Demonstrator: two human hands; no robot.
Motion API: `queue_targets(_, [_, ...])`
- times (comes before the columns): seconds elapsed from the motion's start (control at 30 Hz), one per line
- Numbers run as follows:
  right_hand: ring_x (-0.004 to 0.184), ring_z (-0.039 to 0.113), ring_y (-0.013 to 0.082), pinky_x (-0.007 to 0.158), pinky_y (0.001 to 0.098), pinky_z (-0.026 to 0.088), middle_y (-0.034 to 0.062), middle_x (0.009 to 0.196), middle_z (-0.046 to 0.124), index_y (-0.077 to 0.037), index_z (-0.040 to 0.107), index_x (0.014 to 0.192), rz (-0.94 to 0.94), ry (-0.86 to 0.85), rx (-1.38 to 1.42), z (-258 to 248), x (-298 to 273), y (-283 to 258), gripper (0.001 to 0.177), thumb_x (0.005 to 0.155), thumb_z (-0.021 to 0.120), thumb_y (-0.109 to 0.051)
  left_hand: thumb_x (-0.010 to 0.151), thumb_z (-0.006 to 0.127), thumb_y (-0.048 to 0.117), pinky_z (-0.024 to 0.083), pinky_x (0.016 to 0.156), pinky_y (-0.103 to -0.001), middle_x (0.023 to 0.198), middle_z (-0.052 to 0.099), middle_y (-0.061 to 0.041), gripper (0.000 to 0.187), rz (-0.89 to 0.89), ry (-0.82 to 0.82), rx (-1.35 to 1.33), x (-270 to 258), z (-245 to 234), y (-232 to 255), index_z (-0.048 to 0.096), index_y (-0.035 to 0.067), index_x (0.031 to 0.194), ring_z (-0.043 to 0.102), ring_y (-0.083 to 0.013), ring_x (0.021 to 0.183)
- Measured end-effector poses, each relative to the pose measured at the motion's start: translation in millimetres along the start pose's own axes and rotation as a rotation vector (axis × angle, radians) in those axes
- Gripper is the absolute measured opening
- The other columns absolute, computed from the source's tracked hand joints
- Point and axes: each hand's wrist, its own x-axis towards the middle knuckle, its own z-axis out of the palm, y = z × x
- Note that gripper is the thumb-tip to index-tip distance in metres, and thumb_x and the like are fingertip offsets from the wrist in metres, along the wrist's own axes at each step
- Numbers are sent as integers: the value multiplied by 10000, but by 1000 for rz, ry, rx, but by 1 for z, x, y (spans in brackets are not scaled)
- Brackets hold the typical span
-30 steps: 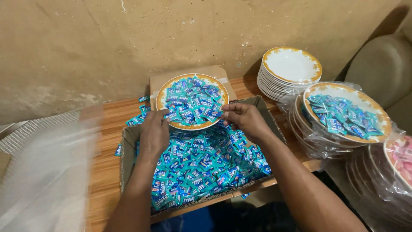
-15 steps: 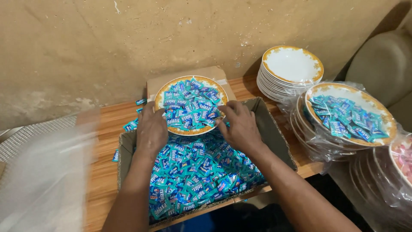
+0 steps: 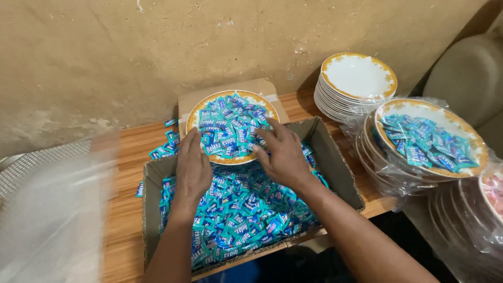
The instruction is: The person is manually filling decorative bowls with small blue-wrapped snacks from a large box and then wrapping each filled bowl in clear plastic film.
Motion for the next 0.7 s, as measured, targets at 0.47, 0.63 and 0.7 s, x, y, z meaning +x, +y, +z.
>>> queue_targets(0.47, [801, 756, 345, 712, 451, 678, 247, 1008, 630, -139, 179, 1572, 934, -118, 1416, 19, 9, 1, 649, 1009, 503, -159, 1098, 436, 232, 546, 954, -539, 1443, 491, -142, 405, -116, 78, 162, 30, 15, -6, 617, -5, 1371, 570, -390, 1273])
queue_targets(0.63, [832, 742, 344, 749, 455, 679, 220, 1089, 570, -137, 207, 1547, 943, -55, 1504, 29, 4, 0, 628, 986, 476, -58, 1116, 373, 187, 559, 946, -527, 1428, 489, -177, 413, -43, 66, 64, 14, 4, -1, 595, -33, 1386, 570, -414, 1270])
queue_targets(0.7, [809, 729, 326, 760, 468, 679, 179, 1088, 516, -151, 199, 1528, 932, 8, 1569, 36, 1, 0, 626, 977, 469, -32, 1114, 358, 165, 569, 933, -543, 1419, 497, -189, 411, 9, 60, 27, 4, -6, 7, 597, -45, 1374, 578, -432, 1257])
